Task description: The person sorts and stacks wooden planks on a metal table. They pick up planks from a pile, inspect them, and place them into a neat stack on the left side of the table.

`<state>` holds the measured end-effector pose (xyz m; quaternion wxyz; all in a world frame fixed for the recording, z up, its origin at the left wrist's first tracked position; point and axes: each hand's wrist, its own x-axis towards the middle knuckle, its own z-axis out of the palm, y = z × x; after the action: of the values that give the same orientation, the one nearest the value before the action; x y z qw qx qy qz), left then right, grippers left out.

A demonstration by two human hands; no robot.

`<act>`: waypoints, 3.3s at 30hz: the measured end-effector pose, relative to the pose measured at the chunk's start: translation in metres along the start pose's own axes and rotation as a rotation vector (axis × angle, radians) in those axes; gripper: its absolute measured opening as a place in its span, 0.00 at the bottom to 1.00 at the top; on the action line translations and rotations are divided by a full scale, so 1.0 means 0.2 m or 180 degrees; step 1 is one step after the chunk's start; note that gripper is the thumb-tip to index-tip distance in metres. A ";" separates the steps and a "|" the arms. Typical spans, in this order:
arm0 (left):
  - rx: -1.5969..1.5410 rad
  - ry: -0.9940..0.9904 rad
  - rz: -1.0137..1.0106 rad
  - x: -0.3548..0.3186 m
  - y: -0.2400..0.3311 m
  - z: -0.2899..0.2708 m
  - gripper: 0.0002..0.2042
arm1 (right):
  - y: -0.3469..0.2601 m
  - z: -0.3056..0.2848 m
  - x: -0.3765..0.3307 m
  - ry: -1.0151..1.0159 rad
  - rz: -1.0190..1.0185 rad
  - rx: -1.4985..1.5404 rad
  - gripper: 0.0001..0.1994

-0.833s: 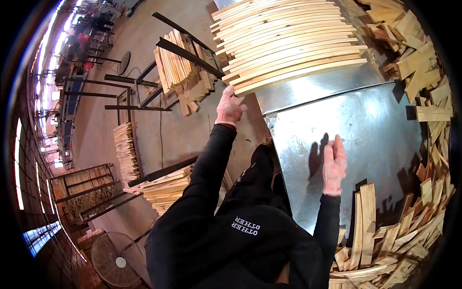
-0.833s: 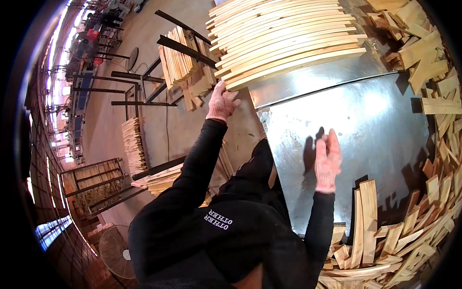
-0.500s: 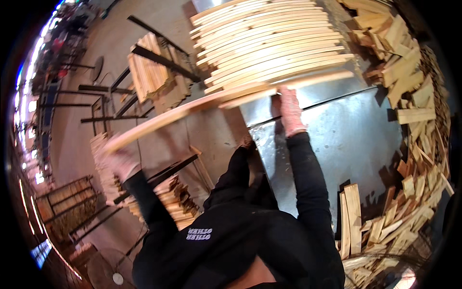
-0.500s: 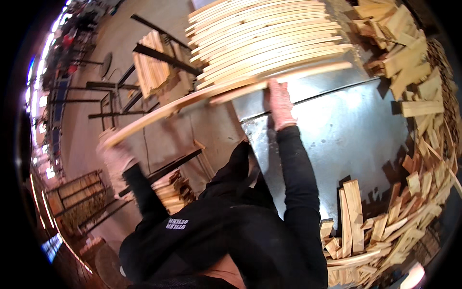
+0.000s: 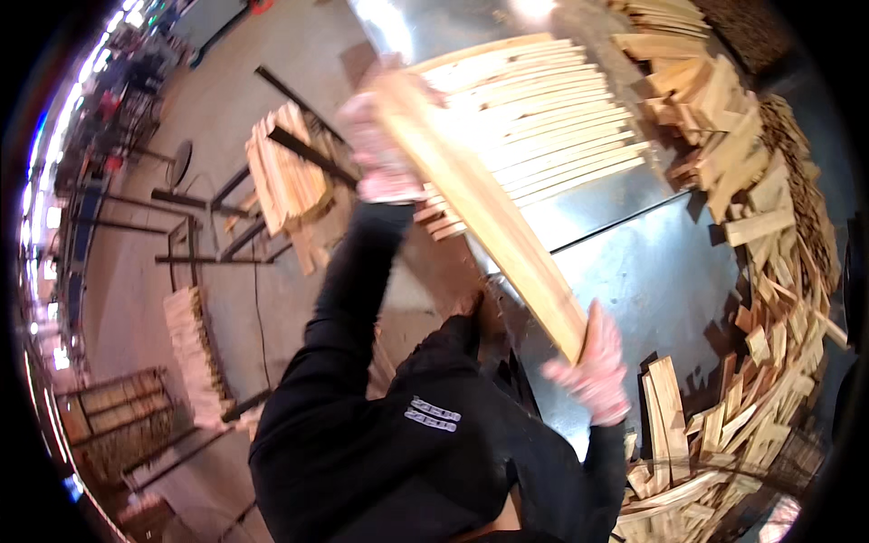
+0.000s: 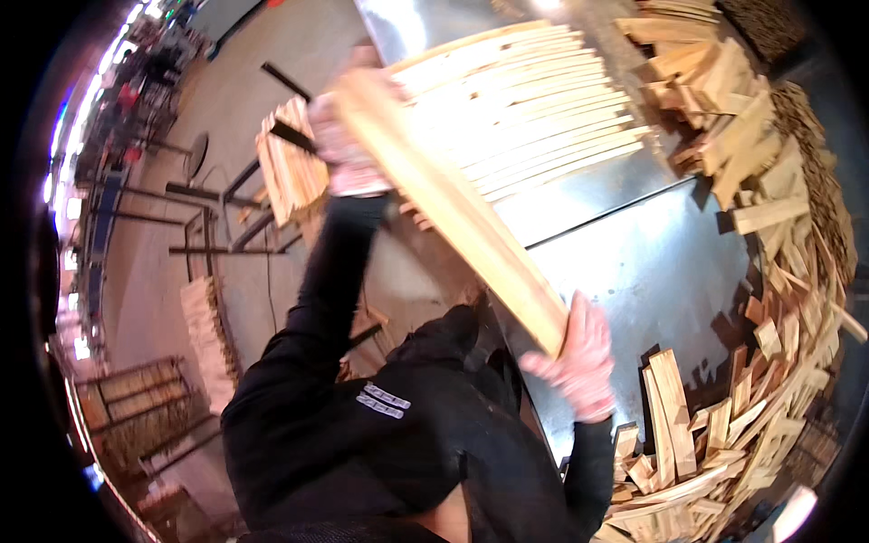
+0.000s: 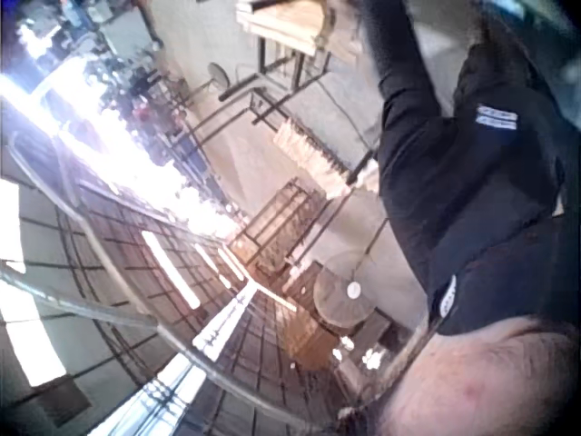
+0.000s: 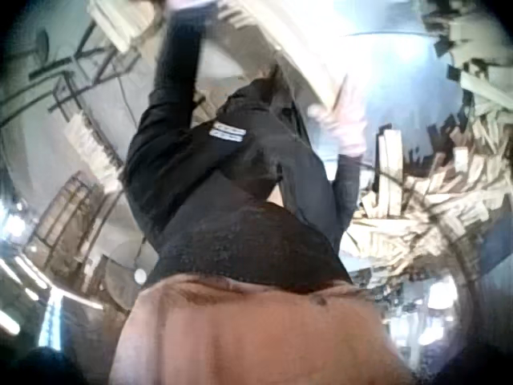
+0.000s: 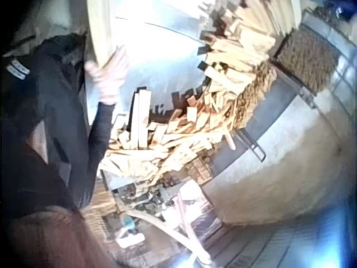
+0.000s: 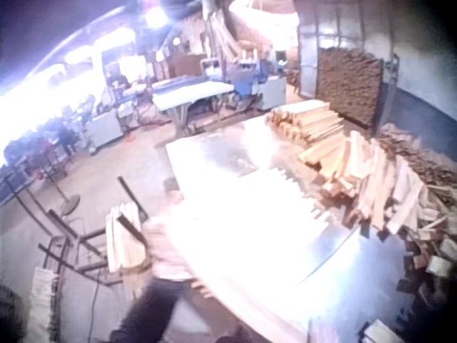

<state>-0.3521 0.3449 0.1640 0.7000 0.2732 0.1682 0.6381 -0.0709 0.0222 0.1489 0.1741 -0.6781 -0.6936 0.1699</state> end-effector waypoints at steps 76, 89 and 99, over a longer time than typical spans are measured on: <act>0.6299 -0.4771 -0.0379 -3.72 -1.96 1.43 0.18 | 1.39 1.15 -5.75 0.5697 0.6536 0.1752 0.41; 0.6389 -0.4992 -0.0443 -3.79 -1.83 1.54 0.17 | 1.30 1.22 -5.49 0.6232 0.5727 0.2490 0.46; 0.5924 -0.5355 -0.0723 -3.86 -1.73 1.58 0.17 | 0.91 1.27 -5.31 0.8699 0.2673 0.2789 0.33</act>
<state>0.0095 -0.4814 0.1207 0.1840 0.9672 0.0786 -0.1565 -0.0091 -1.0356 -0.1731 0.7958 -0.3495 0.3457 -0.3537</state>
